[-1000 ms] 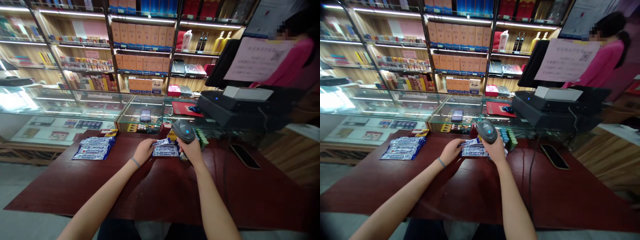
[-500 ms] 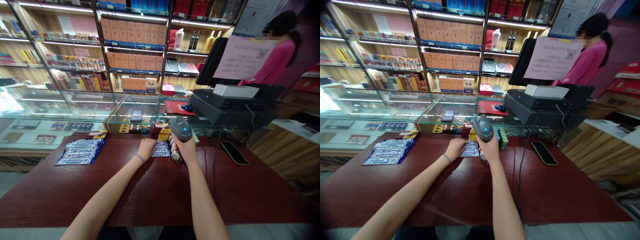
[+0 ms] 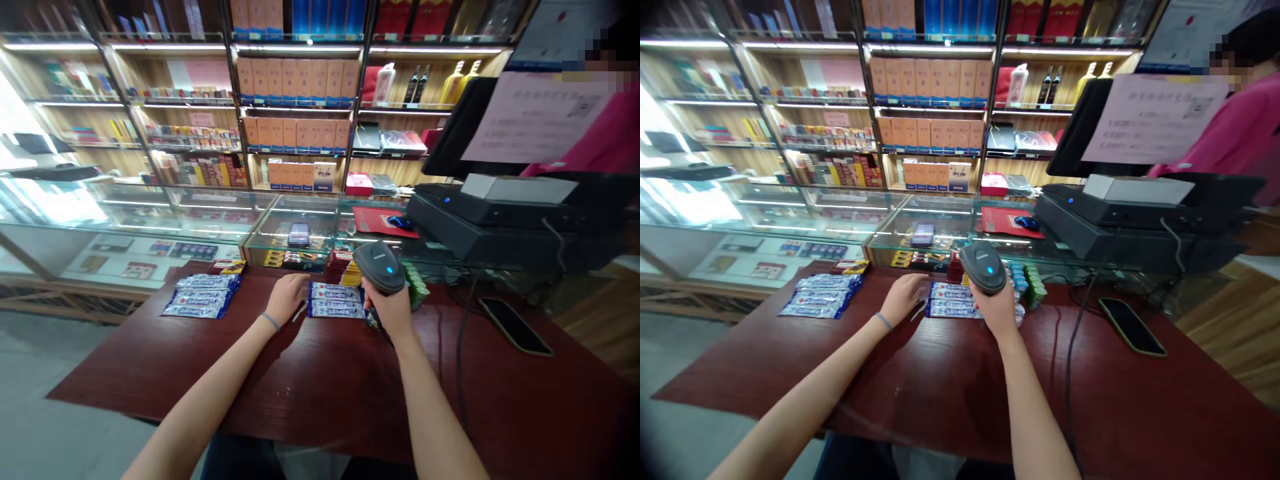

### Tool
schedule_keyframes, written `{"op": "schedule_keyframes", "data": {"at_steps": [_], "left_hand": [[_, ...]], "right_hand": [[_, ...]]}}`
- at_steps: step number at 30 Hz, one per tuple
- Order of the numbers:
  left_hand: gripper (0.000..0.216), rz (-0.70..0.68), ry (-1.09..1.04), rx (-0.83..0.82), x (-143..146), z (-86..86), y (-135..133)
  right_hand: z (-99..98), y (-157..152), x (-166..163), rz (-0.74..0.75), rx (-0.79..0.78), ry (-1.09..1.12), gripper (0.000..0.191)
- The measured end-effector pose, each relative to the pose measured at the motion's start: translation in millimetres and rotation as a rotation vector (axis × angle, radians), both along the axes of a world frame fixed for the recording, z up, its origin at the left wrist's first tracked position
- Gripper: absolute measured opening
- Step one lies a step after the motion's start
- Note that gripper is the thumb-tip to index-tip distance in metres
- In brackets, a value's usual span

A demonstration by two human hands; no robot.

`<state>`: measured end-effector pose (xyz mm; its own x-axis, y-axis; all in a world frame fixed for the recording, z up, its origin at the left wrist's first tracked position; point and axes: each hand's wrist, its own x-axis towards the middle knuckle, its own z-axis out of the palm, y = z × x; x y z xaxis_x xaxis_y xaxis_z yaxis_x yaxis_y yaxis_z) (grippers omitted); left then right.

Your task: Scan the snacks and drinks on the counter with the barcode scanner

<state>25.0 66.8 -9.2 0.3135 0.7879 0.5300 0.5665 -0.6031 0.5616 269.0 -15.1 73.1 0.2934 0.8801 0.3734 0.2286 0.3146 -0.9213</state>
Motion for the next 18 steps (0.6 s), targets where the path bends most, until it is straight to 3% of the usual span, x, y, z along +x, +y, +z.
{"op": "schedule_keyframes", "data": {"at_steps": [10, 14, 18], "left_hand": [[0.034, 0.312, 0.174, 0.035, -145.7, -2.9, -36.0], [0.035, 0.421, 0.254, 0.018, -191.9, -10.8, -52.7], [0.034, 0.506, 0.353, 0.004, -230.4, -17.8, -67.2]], "right_hand": [[-29.3, 8.8, -53.2, 0.213, -0.050, -0.164, 0.024], [-42.7, 3.8, -88.2, 0.298, -0.020, -0.303, 0.035], [-51.1, -7.4, -116.3, 0.391, -0.070, -0.484, 0.033]]}}
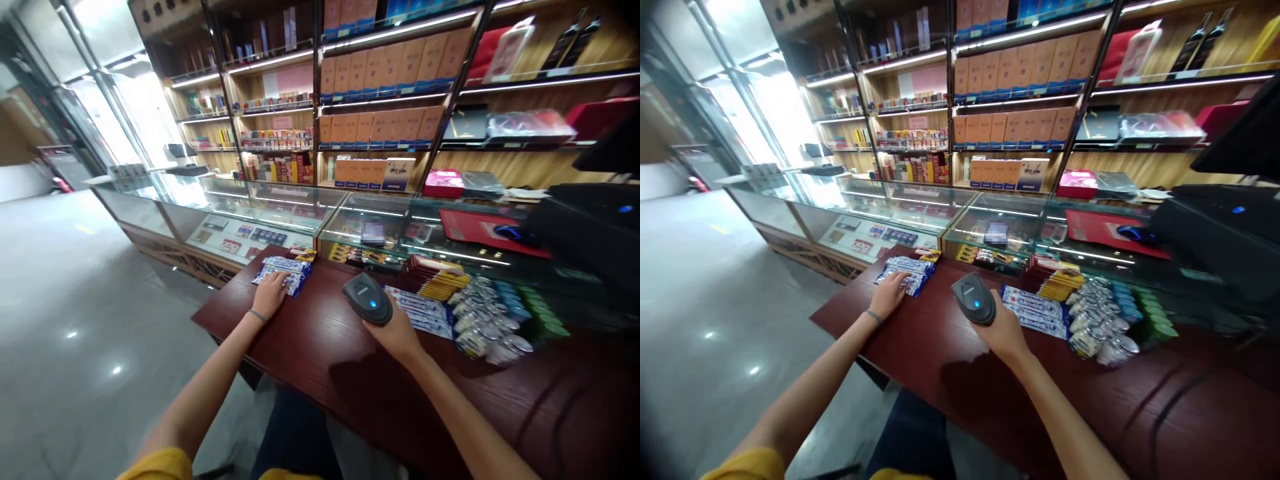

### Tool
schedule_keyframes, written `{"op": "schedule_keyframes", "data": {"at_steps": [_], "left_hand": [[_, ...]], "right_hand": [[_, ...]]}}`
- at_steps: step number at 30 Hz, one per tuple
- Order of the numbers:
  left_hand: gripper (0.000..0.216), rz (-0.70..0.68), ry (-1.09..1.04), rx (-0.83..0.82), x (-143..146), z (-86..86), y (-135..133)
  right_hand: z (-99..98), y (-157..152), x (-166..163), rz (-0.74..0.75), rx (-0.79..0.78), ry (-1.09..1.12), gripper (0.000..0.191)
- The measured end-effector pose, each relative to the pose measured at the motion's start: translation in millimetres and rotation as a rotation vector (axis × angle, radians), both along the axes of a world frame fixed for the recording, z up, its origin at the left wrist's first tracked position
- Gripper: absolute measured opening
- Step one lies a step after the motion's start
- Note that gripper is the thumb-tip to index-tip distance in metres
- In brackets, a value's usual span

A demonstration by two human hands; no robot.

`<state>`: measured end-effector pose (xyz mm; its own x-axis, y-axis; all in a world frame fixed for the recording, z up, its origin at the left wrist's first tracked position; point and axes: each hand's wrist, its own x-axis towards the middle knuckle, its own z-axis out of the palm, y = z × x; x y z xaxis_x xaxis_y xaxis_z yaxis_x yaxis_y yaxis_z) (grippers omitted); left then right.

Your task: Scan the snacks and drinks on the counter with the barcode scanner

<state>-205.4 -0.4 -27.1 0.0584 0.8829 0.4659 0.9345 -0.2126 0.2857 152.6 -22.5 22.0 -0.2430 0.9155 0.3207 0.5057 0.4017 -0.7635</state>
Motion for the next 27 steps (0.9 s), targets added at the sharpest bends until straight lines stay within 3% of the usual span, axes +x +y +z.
{"op": "schedule_keyframes", "data": {"at_steps": [7, 17, 27], "left_hand": [[0.030, 0.100, 0.017, 0.004, -41.6, -10.4, -12.4], [0.022, 0.086, 0.003, -0.079, -43.3, -15.5, -11.7], [0.025, -0.104, -0.037, -0.069, -34.5, -4.9, -13.5]], "right_hand": [[-10.7, -17.3, -22.3, 0.087, 0.047, -0.179, 0.034], [-17.3, -18.6, -24.0, 0.109, 0.078, -0.242, 0.038], [-3.4, -23.8, -18.9, 0.096, -0.011, -0.121, 0.034]]}}
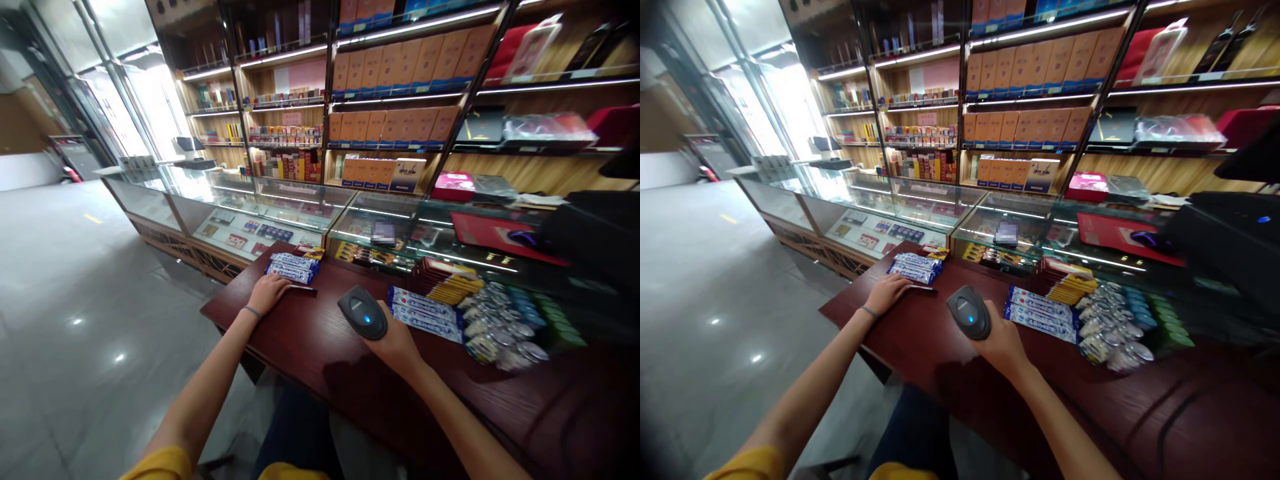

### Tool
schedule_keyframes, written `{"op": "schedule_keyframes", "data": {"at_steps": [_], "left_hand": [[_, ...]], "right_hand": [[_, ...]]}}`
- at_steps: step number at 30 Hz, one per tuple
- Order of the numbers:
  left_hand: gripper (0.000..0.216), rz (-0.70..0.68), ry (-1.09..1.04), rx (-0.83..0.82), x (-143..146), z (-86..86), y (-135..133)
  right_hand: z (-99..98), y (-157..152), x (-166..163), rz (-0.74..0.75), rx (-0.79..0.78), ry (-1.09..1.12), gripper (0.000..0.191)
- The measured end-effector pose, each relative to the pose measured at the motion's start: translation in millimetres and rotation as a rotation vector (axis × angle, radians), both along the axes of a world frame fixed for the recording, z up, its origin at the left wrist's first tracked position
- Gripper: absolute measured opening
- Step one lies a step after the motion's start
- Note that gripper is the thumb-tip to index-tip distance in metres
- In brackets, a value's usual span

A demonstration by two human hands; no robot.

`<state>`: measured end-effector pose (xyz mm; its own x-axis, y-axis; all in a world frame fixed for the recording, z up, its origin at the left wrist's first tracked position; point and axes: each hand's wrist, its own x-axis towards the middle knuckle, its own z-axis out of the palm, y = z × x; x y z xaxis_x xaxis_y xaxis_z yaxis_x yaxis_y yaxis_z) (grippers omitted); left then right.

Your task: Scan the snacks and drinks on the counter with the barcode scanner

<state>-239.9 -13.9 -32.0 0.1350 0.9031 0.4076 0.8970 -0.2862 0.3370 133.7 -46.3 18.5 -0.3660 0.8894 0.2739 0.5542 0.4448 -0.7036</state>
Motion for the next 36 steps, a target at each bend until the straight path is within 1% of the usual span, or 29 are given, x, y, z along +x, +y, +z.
{"op": "schedule_keyframes", "data": {"at_steps": [2, 4, 7, 9, 13, 15, 17, 20, 23, 25, 30, 33, 36], "left_hand": [[0.024, -0.023, -0.075, 0.010, 11.4, 4.4, 1.6], [0.023, -0.027, -0.191, 0.016, 29.0, 9.8, 6.4], [0.028, -0.005, -0.451, -0.023, 66.2, 17.9, 22.4], [0.031, -0.021, -0.693, -0.129, 96.1, 22.1, 38.0], [0.030, -0.036, -1.134, -0.412, 155.4, 26.2, 66.8], [0.029, -0.075, -1.333, -0.480, 178.5, 25.5, 74.0], [0.027, -0.113, -1.500, -0.518, 194.3, 22.8, 75.7], [0.023, -0.139, -1.648, -0.573, 205.2, 16.7, 71.9], [0.021, -0.155, -1.698, -0.606, 207.4, 12.3, 66.9], [0.022, -0.157, -1.705, -0.617, 207.7, 11.3, 64.8], [0.023, -0.150, -1.711, -0.615, 208.0, 10.6, 64.4], [0.024, -0.151, -1.719, -0.627, 206.8, 9.1, 65.7], [0.027, -0.144, -1.720, -0.627, 206.0, 6.7, 67.5]], "right_hand": [[0.6, 0.6, 4.8, -0.034, 0.002, 0.055, 0.036], [1.0, 3.0, 11.3, -0.063, 0.000, 0.098, 0.038], [2.7, 9.1, 23.3, -0.096, 0.014, 0.122, 0.040], [5.4, 13.2, 31.5, -0.122, 0.027, 0.137, 0.040], [14.5, 18.4, 45.8, -0.181, 0.031, 0.156, 0.040], [18.7, 20.2, 51.8, -0.219, 0.028, 0.126, 0.037], [21.0, 22.3, 56.8, -0.243, 0.016, 0.093, 0.034], [20.6, 25.7, 61.9, -0.247, -0.014, 0.049, 0.040], [16.9, 28.9, 63.9, -0.259, -0.027, -0.028, 0.051], [13.7, 30.7, 64.3, -0.258, -0.029, -0.085, 0.054], [12.2, 31.8, 64.6, -0.288, -0.041, -0.220, 0.053], [18.9, 29.4, 64.8, -0.268, -0.072, -0.184, 0.050], [26.1, 27.8, 67.3, -0.247, -0.094, -0.115, 0.041]]}}
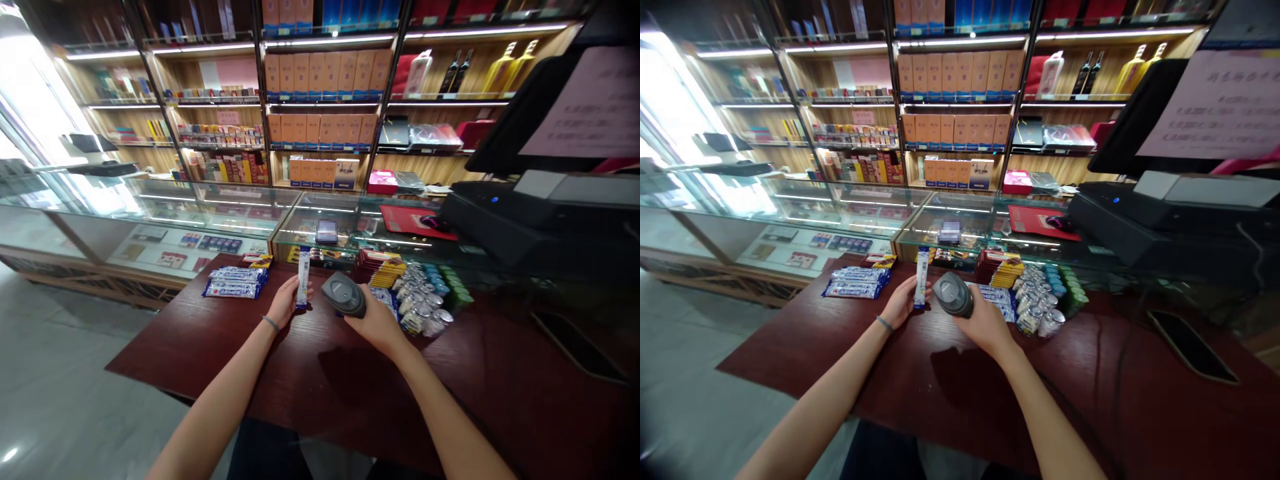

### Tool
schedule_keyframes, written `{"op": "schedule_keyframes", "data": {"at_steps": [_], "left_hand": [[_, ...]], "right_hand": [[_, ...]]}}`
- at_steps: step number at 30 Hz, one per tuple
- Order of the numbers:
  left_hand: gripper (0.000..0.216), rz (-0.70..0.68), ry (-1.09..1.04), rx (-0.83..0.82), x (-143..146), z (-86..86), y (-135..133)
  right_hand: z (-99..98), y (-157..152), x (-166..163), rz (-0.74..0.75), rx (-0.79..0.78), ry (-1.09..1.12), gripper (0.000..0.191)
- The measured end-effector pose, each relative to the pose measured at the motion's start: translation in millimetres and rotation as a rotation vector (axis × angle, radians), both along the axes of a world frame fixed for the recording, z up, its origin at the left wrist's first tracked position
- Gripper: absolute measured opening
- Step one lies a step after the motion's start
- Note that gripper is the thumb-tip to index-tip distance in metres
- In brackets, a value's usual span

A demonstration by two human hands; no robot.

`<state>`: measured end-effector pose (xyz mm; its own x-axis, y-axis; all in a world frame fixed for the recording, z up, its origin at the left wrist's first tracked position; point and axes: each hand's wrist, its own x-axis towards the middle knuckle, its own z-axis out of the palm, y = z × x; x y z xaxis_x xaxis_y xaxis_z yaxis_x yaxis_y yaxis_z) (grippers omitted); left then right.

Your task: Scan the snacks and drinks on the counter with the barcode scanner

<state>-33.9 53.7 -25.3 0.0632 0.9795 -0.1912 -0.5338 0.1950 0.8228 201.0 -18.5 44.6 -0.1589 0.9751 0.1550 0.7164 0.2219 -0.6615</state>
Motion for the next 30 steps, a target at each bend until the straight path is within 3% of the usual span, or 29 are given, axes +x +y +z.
{"op": "schedule_keyframes", "data": {"at_steps": [6, 11, 17, 21, 30], "left_hand": [[0.043, 0.033, 0.046, 0.129, 3.8, -7.7, 2.1], [0.060, 0.015, 0.310, 0.310, 12.6, -4.0, 2.3], [0.040, -0.048, 0.686, 0.536, 40.5, 7.6, 5.8], [0.023, -0.093, 0.907, 0.613, 70.0, 11.7, 4.9], [0.013, -0.211, 1.114, 0.851, 123.1, 7.5, 4.3]], "right_hand": [[2.7, 5.9, 17.8, -0.035, 0.080, 0.207, 0.033], [8.1, 10.8, 38.4, -0.082, 0.165, 0.407, 0.042], [25.4, 6.4, 60.8, -0.237, 0.150, 0.564, 0.040], [33.4, 3.9, 75.1, -0.265, 0.160, 0.654, 0.038], [36.3, 1.6, 103.0, -0.326, 0.148, 0.734, 0.034]]}}
